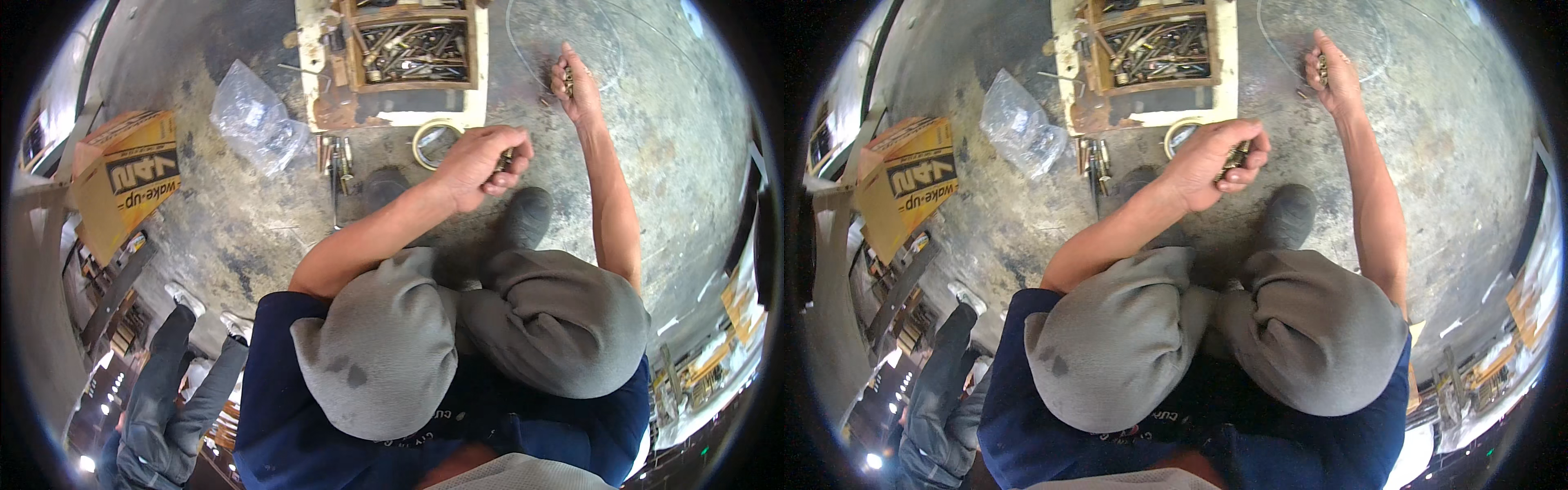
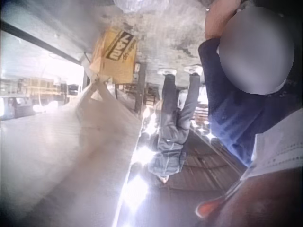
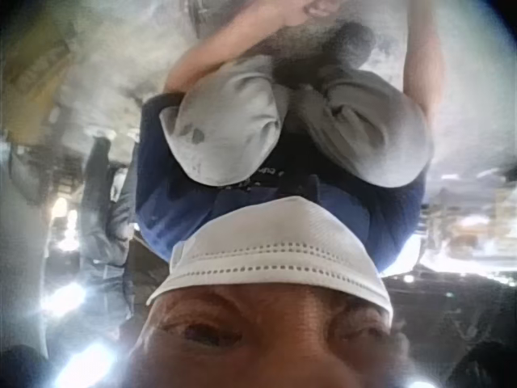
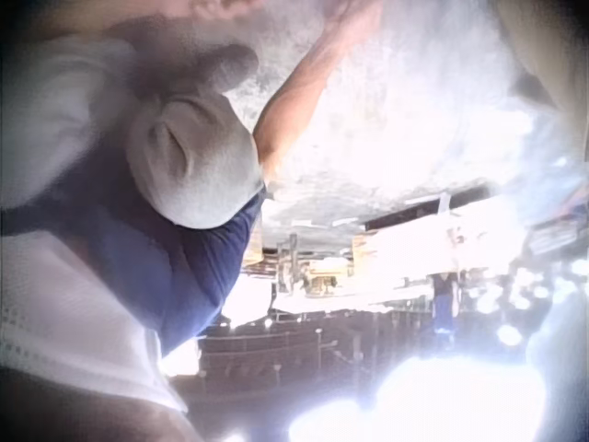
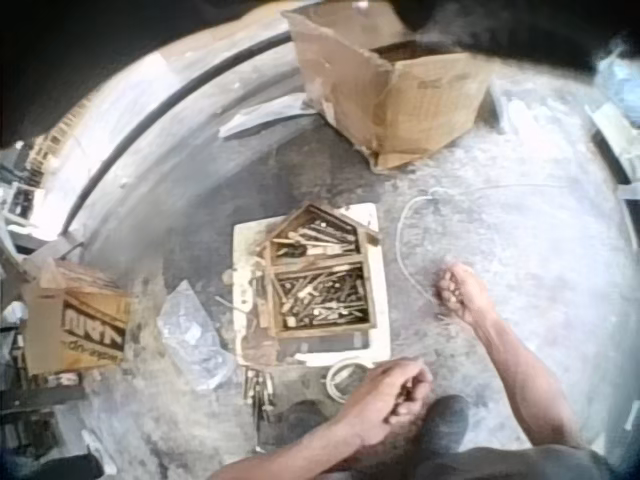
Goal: The person sits on the floor and sorts small metal fasteners from a wooden box, then handles L-shaped wooden parts, placing them on a white sheet. The person also picks up a roll of tape and moves wooden pieces around the workspace.
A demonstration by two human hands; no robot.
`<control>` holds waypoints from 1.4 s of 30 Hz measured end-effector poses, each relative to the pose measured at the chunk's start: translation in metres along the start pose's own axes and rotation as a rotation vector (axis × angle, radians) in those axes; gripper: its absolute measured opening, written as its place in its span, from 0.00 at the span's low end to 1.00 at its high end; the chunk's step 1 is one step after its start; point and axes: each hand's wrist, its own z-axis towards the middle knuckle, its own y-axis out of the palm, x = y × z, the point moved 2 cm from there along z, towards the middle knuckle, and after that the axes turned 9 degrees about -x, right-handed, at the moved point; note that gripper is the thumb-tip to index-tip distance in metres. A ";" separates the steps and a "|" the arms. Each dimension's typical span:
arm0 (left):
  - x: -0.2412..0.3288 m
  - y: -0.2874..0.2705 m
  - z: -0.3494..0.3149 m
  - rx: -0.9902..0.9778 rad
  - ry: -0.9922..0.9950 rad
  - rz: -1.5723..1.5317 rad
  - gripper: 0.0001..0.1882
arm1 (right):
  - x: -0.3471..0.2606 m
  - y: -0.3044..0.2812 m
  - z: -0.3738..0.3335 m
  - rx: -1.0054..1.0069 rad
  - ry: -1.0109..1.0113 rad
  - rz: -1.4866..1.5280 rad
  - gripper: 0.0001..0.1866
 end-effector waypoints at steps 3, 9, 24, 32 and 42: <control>-0.007 -0.005 0.003 0.040 -0.014 0.006 0.13 | 0.001 -0.011 -0.019 -0.026 -0.037 0.253 0.19; -0.024 -0.008 0.008 0.059 -0.100 0.035 0.13 | 0.022 -0.023 -0.058 0.196 -0.099 -1.034 0.20; -0.020 -0.057 -0.023 0.243 0.091 0.172 0.10 | 0.042 0.008 -0.049 -0.064 -0.243 -1.819 0.10; -0.042 -0.099 -0.054 0.352 -0.015 0.297 0.12 | 0.021 0.101 -0.086 -0.333 0.354 -0.167 0.12; 0.075 -0.051 -0.042 0.423 0.311 0.779 0.13 | -0.036 0.205 -0.051 -0.331 0.405 -0.566 0.14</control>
